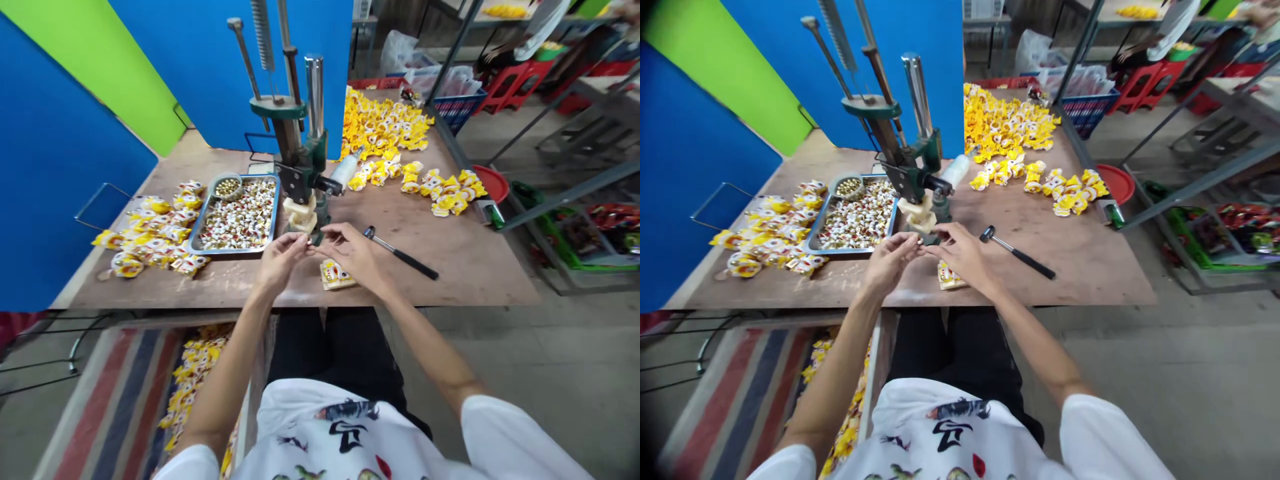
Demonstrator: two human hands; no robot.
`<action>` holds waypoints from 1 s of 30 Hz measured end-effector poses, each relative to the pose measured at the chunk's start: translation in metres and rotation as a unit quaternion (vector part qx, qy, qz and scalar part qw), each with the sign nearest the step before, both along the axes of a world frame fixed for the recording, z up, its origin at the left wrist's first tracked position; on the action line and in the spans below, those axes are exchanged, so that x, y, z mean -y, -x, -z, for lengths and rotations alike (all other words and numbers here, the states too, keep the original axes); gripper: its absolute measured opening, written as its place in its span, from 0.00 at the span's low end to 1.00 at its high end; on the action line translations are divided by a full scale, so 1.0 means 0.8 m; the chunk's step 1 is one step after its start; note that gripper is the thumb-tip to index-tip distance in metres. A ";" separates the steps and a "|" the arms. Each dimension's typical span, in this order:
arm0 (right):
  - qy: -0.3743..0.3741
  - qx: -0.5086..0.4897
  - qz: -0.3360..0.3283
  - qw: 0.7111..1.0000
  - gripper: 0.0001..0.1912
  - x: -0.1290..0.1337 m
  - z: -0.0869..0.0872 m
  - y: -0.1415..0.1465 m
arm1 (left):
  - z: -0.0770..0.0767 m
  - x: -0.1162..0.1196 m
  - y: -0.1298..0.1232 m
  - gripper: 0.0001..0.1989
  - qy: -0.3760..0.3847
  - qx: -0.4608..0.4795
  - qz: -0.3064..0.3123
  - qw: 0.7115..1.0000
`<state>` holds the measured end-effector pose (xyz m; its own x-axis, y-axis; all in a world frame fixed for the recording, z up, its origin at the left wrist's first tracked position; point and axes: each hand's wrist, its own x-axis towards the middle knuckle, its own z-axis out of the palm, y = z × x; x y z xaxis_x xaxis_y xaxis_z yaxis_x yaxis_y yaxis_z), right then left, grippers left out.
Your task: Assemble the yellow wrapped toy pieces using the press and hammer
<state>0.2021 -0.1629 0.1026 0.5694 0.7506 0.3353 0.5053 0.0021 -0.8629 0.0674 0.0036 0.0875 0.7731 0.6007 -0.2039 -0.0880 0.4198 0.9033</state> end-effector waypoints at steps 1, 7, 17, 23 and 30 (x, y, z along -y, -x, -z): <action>0.002 0.005 -0.008 1.000 0.17 -0.004 0.001 0.002 | -0.001 0.021 -0.006 0.21 0.038 0.007 -0.012 0.999; 0.048 0.017 -0.084 0.995 0.10 0.019 0.017 -0.011 | 0.015 0.072 -0.014 0.17 0.102 -0.025 -0.054 0.993; 0.212 -0.119 -0.193 0.951 0.19 0.022 0.037 -0.067 | 0.053 0.023 -0.012 0.16 0.017 -0.154 0.163 0.974; 0.262 -0.229 -0.218 0.912 0.22 0.004 0.042 -0.079 | 0.049 -0.003 -0.031 0.08 0.128 -0.216 0.231 0.940; 0.187 0.031 0.069 0.979 0.27 0.103 0.052 -0.128 | 0.052 0.010 -0.029 0.05 0.152 -0.225 0.156 0.950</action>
